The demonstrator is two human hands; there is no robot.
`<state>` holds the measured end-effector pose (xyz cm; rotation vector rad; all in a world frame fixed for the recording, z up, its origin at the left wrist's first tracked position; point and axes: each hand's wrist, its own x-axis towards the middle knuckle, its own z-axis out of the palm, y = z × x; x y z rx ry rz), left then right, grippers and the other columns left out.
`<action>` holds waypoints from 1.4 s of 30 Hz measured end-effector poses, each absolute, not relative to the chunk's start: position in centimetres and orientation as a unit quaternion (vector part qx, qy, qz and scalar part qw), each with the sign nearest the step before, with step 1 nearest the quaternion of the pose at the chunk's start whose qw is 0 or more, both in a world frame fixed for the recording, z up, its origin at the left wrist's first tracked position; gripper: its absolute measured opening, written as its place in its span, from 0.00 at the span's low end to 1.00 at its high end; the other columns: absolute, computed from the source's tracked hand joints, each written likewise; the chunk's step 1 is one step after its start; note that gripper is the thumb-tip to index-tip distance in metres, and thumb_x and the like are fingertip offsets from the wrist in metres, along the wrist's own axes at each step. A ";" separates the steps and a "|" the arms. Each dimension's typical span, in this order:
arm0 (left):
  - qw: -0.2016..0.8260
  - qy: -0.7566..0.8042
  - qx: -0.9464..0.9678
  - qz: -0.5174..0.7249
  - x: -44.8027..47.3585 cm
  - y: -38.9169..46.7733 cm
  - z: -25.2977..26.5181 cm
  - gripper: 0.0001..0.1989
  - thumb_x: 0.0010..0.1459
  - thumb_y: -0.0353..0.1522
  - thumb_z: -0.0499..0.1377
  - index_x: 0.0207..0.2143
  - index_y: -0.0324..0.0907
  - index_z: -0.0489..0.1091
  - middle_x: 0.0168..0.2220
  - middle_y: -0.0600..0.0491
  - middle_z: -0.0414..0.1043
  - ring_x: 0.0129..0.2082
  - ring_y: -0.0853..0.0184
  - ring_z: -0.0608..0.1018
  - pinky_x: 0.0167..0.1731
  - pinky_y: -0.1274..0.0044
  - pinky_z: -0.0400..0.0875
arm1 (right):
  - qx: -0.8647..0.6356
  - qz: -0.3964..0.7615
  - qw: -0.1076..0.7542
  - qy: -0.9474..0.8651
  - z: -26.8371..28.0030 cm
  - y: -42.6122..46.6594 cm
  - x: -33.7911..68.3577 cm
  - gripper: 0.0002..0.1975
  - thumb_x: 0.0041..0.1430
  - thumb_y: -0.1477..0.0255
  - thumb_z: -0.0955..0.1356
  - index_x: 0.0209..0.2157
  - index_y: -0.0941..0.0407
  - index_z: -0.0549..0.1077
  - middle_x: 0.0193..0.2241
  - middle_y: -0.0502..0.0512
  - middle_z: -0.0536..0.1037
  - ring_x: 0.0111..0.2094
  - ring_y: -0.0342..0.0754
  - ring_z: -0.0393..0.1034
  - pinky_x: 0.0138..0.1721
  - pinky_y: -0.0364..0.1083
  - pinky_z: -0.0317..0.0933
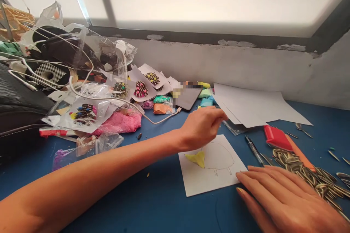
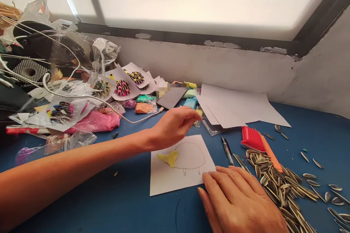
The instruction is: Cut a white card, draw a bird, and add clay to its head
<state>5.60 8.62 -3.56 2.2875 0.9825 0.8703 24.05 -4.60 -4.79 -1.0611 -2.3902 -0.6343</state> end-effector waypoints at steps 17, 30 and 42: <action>0.146 0.420 0.895 -0.018 3.9 8.7 -0.6 0.08 0.57 0.32 0.57 0.36 0.40 0.74 0.37 0.44 0.77 0.37 0.57 0.77 0.30 0.75 0.65 | -0.361 -0.243 0.199 -0.878 -4.1 -3.8 24.5 0.14 0.67 0.75 0.61 0.35 0.58 0.78 0.32 0.56 0.82 0.34 0.51 0.75 0.44 0.51 0.60; 0.207 0.423 0.881 -0.037 3.9 9.1 -0.1 0.07 0.50 0.31 0.61 0.33 0.43 0.77 0.32 0.53 0.78 0.33 0.66 0.75 0.26 0.79 0.60 | -0.371 -0.237 0.203 -0.874 -3.8 -4.0 24.0 0.17 0.67 0.76 0.59 0.32 0.58 0.79 0.30 0.56 0.82 0.33 0.51 0.75 0.44 0.50 0.59; 0.241 0.394 0.887 -0.012 4.4 8.5 -0.6 0.08 0.49 0.27 0.57 0.29 0.40 0.76 0.33 0.51 0.77 0.33 0.65 0.73 0.25 0.78 0.60 | -0.380 -0.231 0.209 -0.871 -4.1 -4.2 24.2 0.15 0.67 0.75 0.60 0.35 0.60 0.76 0.33 0.61 0.81 0.36 0.54 0.74 0.46 0.53 0.58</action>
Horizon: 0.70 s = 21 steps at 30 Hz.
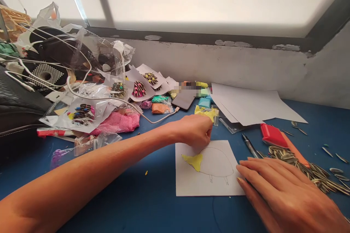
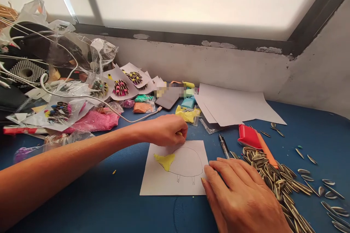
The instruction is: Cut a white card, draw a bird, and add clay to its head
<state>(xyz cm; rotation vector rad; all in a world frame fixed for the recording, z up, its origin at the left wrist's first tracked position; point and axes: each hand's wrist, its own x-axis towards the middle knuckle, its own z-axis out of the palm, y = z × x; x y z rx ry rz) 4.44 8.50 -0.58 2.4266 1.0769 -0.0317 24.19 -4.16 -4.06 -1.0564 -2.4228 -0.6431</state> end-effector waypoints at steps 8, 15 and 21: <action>0.304 0.309 0.901 0.038 5.8 7.2 -1.5 0.08 0.54 0.28 0.55 0.31 0.40 0.75 0.31 0.54 0.77 0.31 0.70 0.73 0.27 0.80 0.62 | -0.361 -0.202 0.216 -0.884 -4.1 -4.5 24.0 0.10 0.66 0.76 0.61 0.38 0.59 0.74 0.35 0.59 0.80 0.37 0.51 0.73 0.44 0.49 0.59; 0.327 0.317 0.882 0.124 6.7 6.8 -3.2 0.08 0.57 0.27 0.55 0.33 0.41 0.75 0.29 0.55 0.77 0.31 0.70 0.74 0.30 0.80 0.62 | -0.399 -0.199 0.189 -0.875 -4.7 -4.8 23.5 0.15 0.67 0.76 0.57 0.36 0.55 0.74 0.33 0.55 0.80 0.30 0.47 0.74 0.34 0.46 0.62; 0.428 0.311 0.819 0.222 6.8 6.6 -4.4 0.11 0.64 0.33 0.54 0.31 0.39 0.72 0.23 0.57 0.74 0.27 0.73 0.73 0.30 0.83 0.64 | -0.393 -0.220 0.189 -0.872 -5.0 -4.9 23.6 0.14 0.67 0.77 0.57 0.40 0.56 0.73 0.33 0.54 0.81 0.30 0.46 0.76 0.34 0.46 0.62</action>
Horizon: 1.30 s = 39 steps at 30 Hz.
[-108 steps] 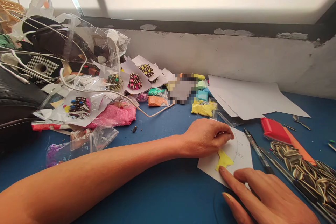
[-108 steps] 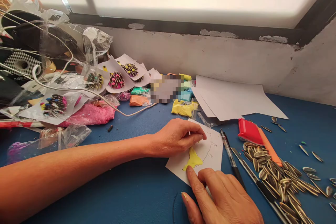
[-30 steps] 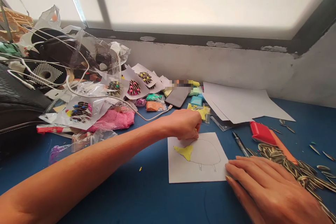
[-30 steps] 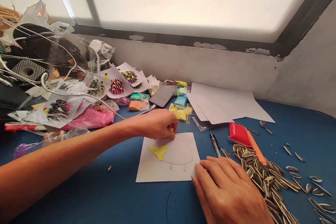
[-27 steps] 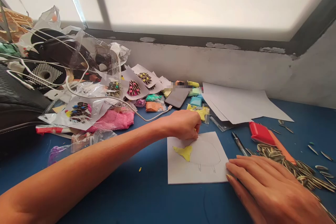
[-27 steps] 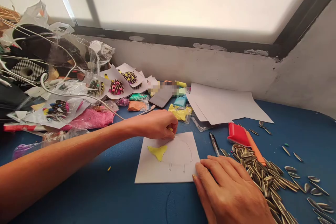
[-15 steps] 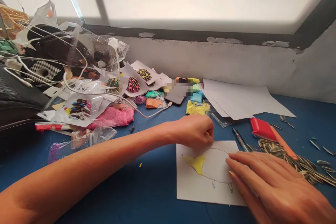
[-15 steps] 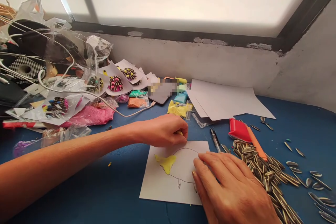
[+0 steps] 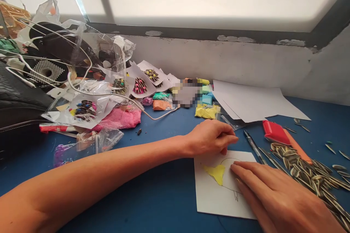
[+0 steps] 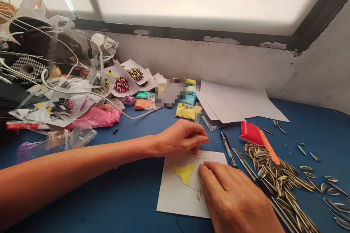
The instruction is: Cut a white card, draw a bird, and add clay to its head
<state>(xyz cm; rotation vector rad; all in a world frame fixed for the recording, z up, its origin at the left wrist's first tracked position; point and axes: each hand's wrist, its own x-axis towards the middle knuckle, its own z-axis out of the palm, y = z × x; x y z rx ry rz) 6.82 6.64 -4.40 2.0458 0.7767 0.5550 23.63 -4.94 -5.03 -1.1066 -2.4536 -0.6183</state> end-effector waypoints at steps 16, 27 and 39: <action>0.427 0.301 0.819 0.236 6.7 6.5 -5.1 0.12 0.65 0.34 0.53 0.31 0.39 0.72 0.23 0.56 0.74 0.30 0.72 0.75 0.32 0.83 0.65 | -0.406 -0.044 0.226 -0.884 -5.5 -5.2 23.7 0.18 0.63 0.79 0.62 0.53 0.55 0.69 0.46 0.59 0.76 0.45 0.45 0.76 0.42 0.38 0.70; 0.417 0.316 0.822 0.226 6.7 6.3 -4.8 0.12 0.64 0.33 0.53 0.32 0.38 0.73 0.23 0.56 0.74 0.29 0.72 0.74 0.31 0.83 0.64 | -0.415 -0.039 0.190 -0.889 -6.1 -4.7 23.4 0.20 0.61 0.82 0.62 0.51 0.54 0.73 0.43 0.60 0.72 0.39 0.43 0.72 0.35 0.38 0.69; 0.398 0.315 0.830 0.229 6.7 6.4 -4.9 0.12 0.64 0.34 0.53 0.30 0.39 0.73 0.24 0.56 0.74 0.29 0.72 0.74 0.31 0.83 0.64 | -0.402 -0.057 0.233 -0.884 -5.9 -4.7 22.8 0.18 0.61 0.81 0.62 0.49 0.56 0.75 0.44 0.60 0.73 0.37 0.43 0.73 0.35 0.38 0.70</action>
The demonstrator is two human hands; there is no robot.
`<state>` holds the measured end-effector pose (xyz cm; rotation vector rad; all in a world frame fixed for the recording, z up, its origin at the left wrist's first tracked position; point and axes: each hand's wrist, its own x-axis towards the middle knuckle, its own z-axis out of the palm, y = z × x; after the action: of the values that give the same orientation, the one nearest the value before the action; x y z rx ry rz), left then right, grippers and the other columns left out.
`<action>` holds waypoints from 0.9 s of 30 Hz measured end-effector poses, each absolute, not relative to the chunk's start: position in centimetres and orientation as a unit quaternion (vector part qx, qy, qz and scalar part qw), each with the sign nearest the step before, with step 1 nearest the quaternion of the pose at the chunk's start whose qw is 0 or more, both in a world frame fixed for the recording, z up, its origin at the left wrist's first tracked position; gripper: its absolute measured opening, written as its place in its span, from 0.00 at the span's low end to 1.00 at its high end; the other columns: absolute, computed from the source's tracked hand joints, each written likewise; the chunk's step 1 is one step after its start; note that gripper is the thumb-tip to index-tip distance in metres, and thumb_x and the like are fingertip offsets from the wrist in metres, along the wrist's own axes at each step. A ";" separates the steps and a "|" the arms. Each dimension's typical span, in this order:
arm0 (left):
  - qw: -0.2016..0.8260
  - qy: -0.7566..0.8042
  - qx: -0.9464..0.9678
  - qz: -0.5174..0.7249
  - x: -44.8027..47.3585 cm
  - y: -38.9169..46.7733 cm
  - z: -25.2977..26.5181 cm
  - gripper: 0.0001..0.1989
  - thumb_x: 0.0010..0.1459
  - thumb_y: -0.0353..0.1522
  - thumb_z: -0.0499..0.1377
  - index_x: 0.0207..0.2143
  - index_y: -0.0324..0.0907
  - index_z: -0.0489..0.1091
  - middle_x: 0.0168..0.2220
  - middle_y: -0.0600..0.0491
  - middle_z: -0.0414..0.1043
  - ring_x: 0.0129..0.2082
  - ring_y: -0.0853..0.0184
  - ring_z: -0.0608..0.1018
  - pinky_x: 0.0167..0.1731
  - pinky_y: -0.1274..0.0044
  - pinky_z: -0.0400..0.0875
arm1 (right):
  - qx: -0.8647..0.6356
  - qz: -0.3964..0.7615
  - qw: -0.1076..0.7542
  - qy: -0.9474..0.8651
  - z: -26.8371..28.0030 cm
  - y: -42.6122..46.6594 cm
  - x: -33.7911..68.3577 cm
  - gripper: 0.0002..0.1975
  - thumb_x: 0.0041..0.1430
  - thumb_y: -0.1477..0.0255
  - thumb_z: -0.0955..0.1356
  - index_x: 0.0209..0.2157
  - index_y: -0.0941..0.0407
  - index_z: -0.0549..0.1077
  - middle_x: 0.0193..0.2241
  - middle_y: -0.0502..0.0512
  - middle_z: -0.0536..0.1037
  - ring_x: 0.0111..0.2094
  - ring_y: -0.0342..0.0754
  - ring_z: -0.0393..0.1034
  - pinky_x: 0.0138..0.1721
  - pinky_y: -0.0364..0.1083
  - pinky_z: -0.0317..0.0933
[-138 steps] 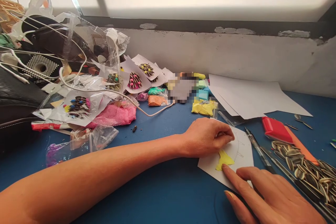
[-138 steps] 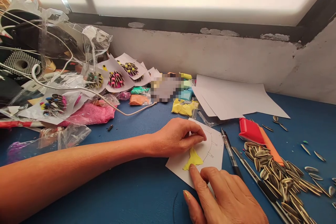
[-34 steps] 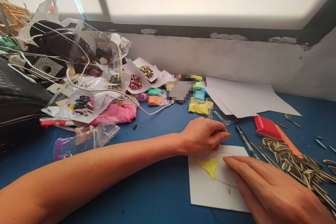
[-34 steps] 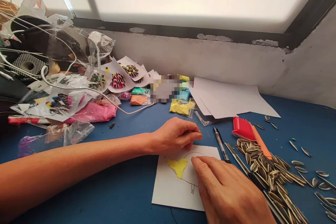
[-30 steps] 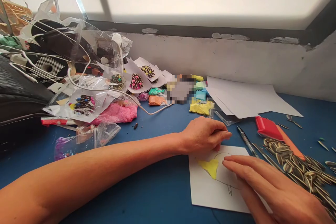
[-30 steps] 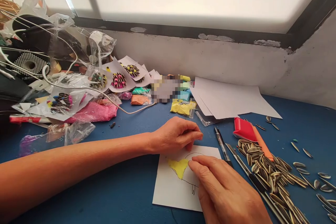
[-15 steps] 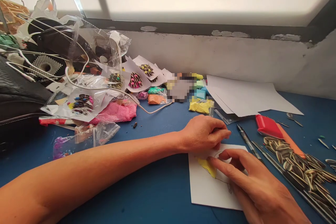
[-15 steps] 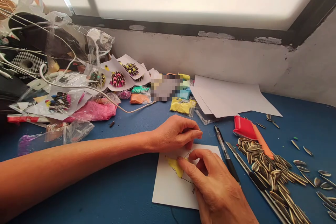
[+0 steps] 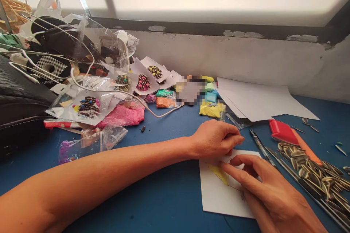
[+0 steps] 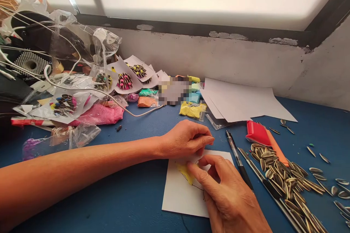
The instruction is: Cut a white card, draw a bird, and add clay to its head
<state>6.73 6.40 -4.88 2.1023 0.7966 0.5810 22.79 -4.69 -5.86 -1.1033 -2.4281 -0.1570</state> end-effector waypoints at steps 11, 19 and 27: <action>0.390 0.318 0.835 0.222 6.7 6.3 -4.8 0.12 0.64 0.33 0.53 0.32 0.39 0.74 0.24 0.56 0.74 0.28 0.72 0.73 0.30 0.82 0.63 | -0.430 -0.011 0.202 -0.880 -5.3 -5.2 22.1 0.17 0.61 0.77 0.63 0.49 0.53 0.76 0.39 0.58 0.72 0.36 0.46 0.72 0.34 0.43 0.70; 0.395 0.321 0.833 0.216 6.6 6.2 -4.6 0.12 0.64 0.33 0.53 0.32 0.39 0.74 0.24 0.56 0.75 0.28 0.72 0.74 0.30 0.83 0.64 | -0.440 -0.009 0.211 -0.873 -5.1 -5.4 22.2 0.17 0.63 0.75 0.63 0.51 0.53 0.74 0.40 0.58 0.72 0.39 0.47 0.73 0.36 0.44 0.71; 0.389 0.319 0.836 0.217 6.7 6.4 -4.7 0.12 0.64 0.34 0.53 0.31 0.40 0.73 0.25 0.57 0.75 0.28 0.72 0.74 0.30 0.83 0.64 | -0.433 -0.028 0.202 -0.878 -5.9 -4.8 22.1 0.18 0.63 0.73 0.64 0.53 0.53 0.74 0.42 0.59 0.71 0.39 0.47 0.73 0.37 0.44 0.71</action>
<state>6.66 6.37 -4.70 2.1264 0.8118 0.5522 22.12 -4.82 -5.89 -1.2096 -2.4514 -0.0793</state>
